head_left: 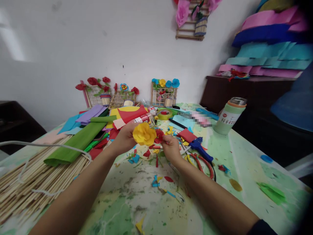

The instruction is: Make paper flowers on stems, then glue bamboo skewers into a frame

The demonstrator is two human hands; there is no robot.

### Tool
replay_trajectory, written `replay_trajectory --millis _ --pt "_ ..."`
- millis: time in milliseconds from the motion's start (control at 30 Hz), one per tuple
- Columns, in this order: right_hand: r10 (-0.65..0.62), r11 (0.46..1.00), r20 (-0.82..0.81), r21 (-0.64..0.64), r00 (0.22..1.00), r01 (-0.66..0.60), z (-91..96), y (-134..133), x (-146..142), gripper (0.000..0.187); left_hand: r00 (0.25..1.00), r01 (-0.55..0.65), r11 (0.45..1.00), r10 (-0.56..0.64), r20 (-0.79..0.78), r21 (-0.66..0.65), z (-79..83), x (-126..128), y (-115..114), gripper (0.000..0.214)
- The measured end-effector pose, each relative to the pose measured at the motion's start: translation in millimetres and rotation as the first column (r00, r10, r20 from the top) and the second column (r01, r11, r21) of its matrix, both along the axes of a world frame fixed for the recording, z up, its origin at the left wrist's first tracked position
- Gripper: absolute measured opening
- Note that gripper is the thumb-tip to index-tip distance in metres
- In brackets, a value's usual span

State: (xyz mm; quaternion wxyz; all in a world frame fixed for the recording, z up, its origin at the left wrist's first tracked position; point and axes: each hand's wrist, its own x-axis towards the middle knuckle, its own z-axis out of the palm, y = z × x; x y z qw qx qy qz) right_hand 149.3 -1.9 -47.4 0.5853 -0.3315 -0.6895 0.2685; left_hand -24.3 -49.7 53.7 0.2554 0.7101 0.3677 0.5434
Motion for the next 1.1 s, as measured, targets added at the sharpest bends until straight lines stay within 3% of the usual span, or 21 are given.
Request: replay_trajectory --millis 200,333,400,567,767,933,1100 --pt "-0.026 0.982 0.088 0.187 0.996 0.009 12.1 -6.4 7.7 0.031 0.997 -0.050 0.994 0.056 0.060 -0.096 -8.4 0.7 4.9 0.019" --pt "-0.094 0.918 0.238 0.397 0.967 -0.009 12.2 -8.2 9.5 0.032 0.991 -0.097 0.986 0.108 0.075 -0.132 -8.0 1.0 3.1 0.018" --pt "-0.106 0.901 0.263 0.433 0.959 -0.020 11.1 -8.5 9.2 0.032 0.994 -0.090 0.989 0.096 0.049 -0.116 -7.0 1.0 1.3 0.017" --pt "-0.065 0.934 0.175 0.359 0.982 -0.002 10.4 -7.4 7.8 0.035 0.999 -0.039 0.996 0.041 0.020 -0.076 -6.9 1.9 -0.3 0.023" --pt "-0.018 0.974 0.082 0.226 0.996 -0.001 6.5 -1.9 7.2 0.027 0.992 0.125 0.989 -0.124 0.010 -0.077 -10.4 1.1 3.6 0.021" --pt "0.004 0.971 0.102 0.238 0.995 -0.029 3.2 -0.9 5.9 0.025 0.984 -0.028 0.994 0.046 -0.174 0.102 -11.0 1.7 3.2 0.017" --pt "0.020 0.966 0.125 0.255 0.992 -0.052 4.7 -3.0 5.4 0.024 0.968 -0.199 0.975 0.210 -0.138 0.095 -15.3 3.8 3.9 0.027"
